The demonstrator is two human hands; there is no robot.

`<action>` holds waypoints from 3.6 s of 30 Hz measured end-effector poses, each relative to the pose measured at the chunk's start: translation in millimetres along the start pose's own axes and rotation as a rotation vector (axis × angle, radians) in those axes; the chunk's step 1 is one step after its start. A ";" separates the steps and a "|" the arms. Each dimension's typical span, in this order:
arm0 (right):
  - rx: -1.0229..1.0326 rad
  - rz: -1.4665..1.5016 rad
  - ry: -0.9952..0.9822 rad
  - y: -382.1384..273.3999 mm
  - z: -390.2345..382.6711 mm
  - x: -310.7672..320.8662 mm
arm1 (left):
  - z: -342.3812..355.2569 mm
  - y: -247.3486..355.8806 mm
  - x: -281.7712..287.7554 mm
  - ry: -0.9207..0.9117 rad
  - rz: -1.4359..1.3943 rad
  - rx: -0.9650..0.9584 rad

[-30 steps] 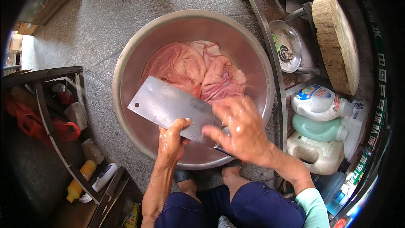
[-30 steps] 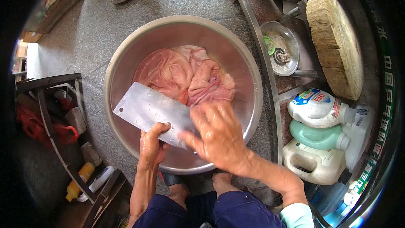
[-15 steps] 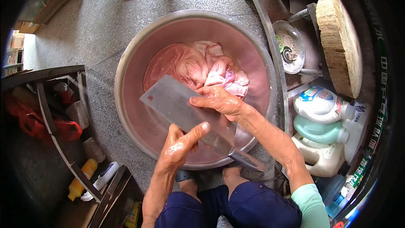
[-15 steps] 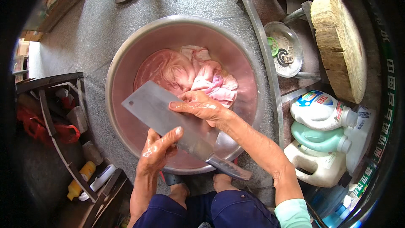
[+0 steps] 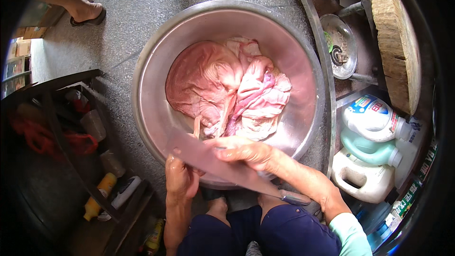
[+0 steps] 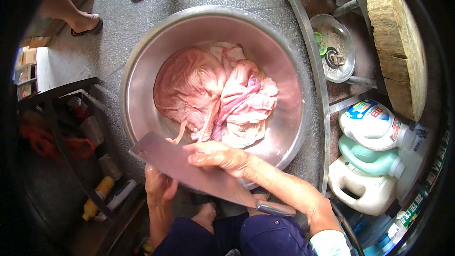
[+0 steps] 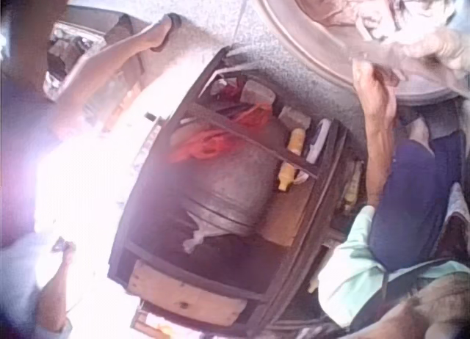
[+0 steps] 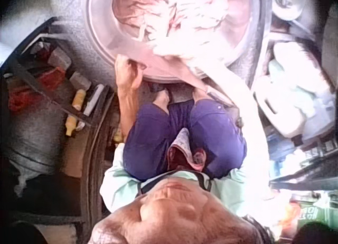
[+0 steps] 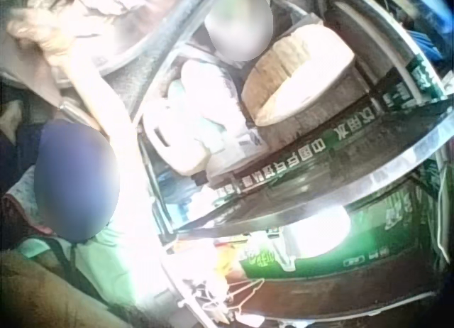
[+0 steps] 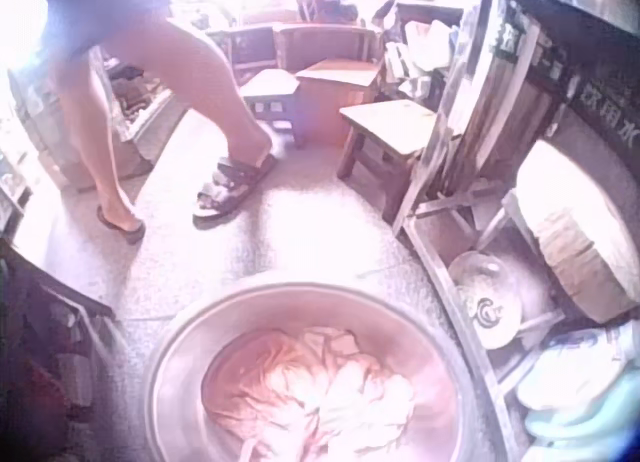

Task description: The person is sitting on the floor and using a large cleaver to cut a large piece of raw meat into smaller strips inside a metal bowl. The person holds the meat with one hand and slices it with the other, repeatedly cutting and separating the pieces.

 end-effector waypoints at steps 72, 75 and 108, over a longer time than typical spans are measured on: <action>0.145 0.093 0.161 -21.1 1.6 55.5 | 12.0 13.5 35.6 -0.399 0.373 -0.003; 0.175 0.111 0.186 -25.8 1.4 59.3 | 9.8 14.4 38.2 -0.377 0.387 -0.024; 0.074 -0.008 0.196 -7.8 -15.5 33.1 | 1.0 12.3 7.7 -0.482 0.376 0.085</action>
Point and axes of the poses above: each hand's wrist, its own z-axis towards the middle knuckle, its own x-axis out of the back of the hand, y = z × x, the point moved 6 cm from there along z, towards the middle knuckle, and after that the axes turned 13 degrees about -z, right-handed, at the moved point
